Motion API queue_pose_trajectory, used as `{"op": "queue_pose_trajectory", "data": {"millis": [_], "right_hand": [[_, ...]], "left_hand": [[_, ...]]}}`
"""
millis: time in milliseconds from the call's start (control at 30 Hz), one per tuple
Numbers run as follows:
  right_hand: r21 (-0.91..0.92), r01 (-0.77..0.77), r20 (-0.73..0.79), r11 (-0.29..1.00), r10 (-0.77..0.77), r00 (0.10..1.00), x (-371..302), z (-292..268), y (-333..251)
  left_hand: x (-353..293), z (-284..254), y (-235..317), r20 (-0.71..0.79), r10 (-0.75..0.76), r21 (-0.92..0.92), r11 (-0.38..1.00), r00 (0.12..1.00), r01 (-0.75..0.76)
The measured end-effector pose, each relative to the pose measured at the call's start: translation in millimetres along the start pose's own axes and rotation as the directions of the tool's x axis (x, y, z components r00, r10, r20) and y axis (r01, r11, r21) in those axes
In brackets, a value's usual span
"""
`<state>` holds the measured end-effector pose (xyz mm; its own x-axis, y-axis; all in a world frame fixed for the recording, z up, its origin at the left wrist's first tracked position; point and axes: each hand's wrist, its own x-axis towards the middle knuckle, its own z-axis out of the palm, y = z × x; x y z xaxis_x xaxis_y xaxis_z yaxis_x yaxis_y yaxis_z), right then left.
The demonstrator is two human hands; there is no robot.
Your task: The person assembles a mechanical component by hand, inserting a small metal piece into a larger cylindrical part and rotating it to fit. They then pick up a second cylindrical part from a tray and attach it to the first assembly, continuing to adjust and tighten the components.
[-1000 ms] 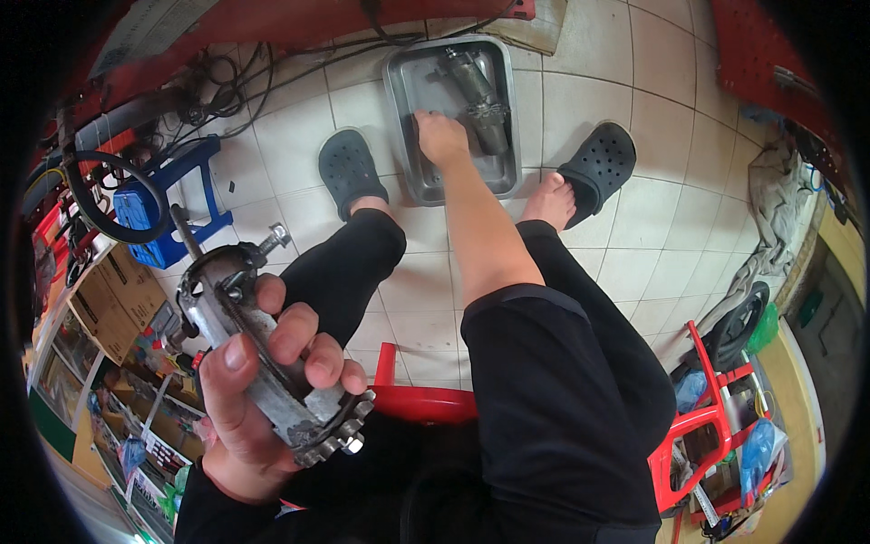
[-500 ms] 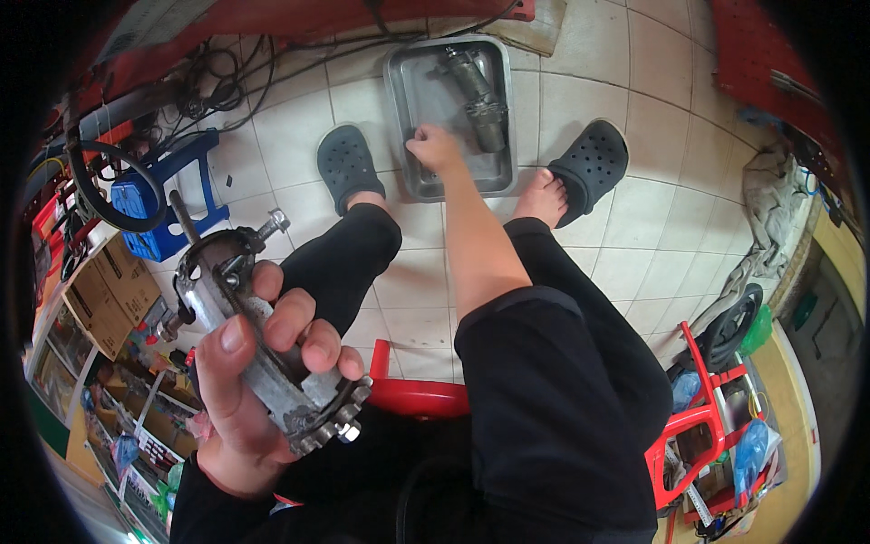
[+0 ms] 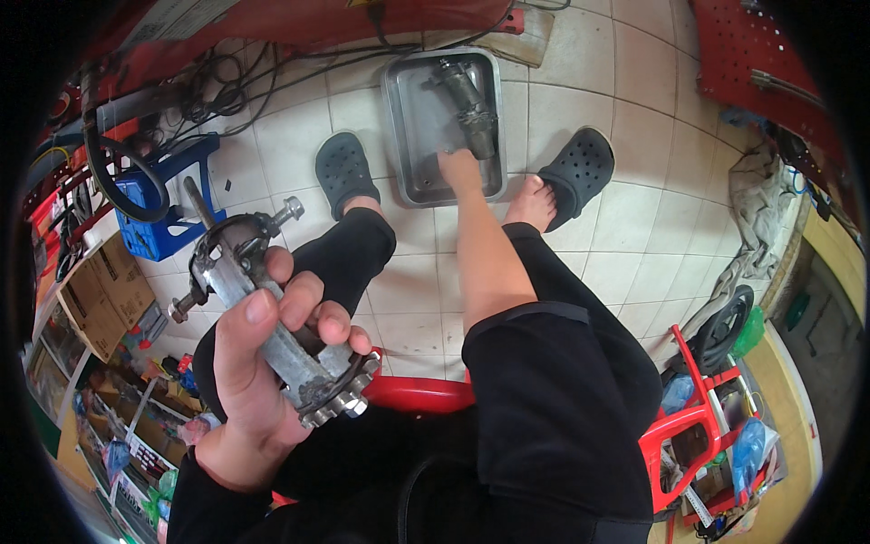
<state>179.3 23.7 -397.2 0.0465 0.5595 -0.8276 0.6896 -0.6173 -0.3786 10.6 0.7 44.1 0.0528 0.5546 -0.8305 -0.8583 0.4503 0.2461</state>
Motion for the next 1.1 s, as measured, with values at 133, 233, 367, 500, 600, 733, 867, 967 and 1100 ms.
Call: {"op": "queue_pose_trajectory", "data": {"millis": [133,233,367,500,600,733,867,967,1100], "right_hand": [[-0.364,-0.108,-0.160,0.925,0.052,0.986,-30.8,2.3,-39.1],[-0.448,-0.041,-0.172,0.893,-0.041,0.984,-24.8,10.1,-42.6],[-0.447,-0.025,-0.130,0.894,-0.037,0.991,-19.6,15.5,-46.3],[-0.371,0.119,-0.100,0.921,-0.167,0.981,-37.3,8.5,-54.9],[-0.194,0.277,0.000,0.941,-0.283,0.959,-52.8,-12.3,-82.9],[0.150,0.392,-0.065,0.908,-0.387,0.920,-108.4,-65.0,-148.3],[0.577,0.328,-0.016,0.748,-0.392,0.920,-251.7,-151.1,-233.4],[0.581,0.400,0.059,0.708,-0.527,0.848,-341.4,-199.7,-230.4],[0.424,0.413,0.198,0.806,-0.527,0.826,-417.6,-213.7,-198.5]], "left_hand": [[3.8,-7.4,1.3,-0.012,0.008,-0.025,1.000,1.000,-0.008],[7.2,-9.1,5.0,-0.030,0.009,-0.011,1.000,0.999,-0.010],[5.9,-5.3,7.5,-0.036,0.033,0.009,0.999,0.999,-0.033],[-2.9,-2.4,5.7,-0.035,0.078,0.045,0.996,0.996,-0.077],[-6.8,-3.3,1.3,0.029,0.122,0.254,0.959,0.992,-0.125],[-6.0,-6.3,-12.6,0.086,0.221,0.212,0.949,0.971,-0.235],[-14.1,-18.9,-14.7,0.128,0.320,0.235,0.910,0.939,-0.342],[-21.8,-16.2,-13.8,0.226,0.351,0.211,0.893,0.909,-0.398],[-24.8,-19.2,-11.6,0.425,0.344,0.159,0.882,0.838,-0.443]]}}
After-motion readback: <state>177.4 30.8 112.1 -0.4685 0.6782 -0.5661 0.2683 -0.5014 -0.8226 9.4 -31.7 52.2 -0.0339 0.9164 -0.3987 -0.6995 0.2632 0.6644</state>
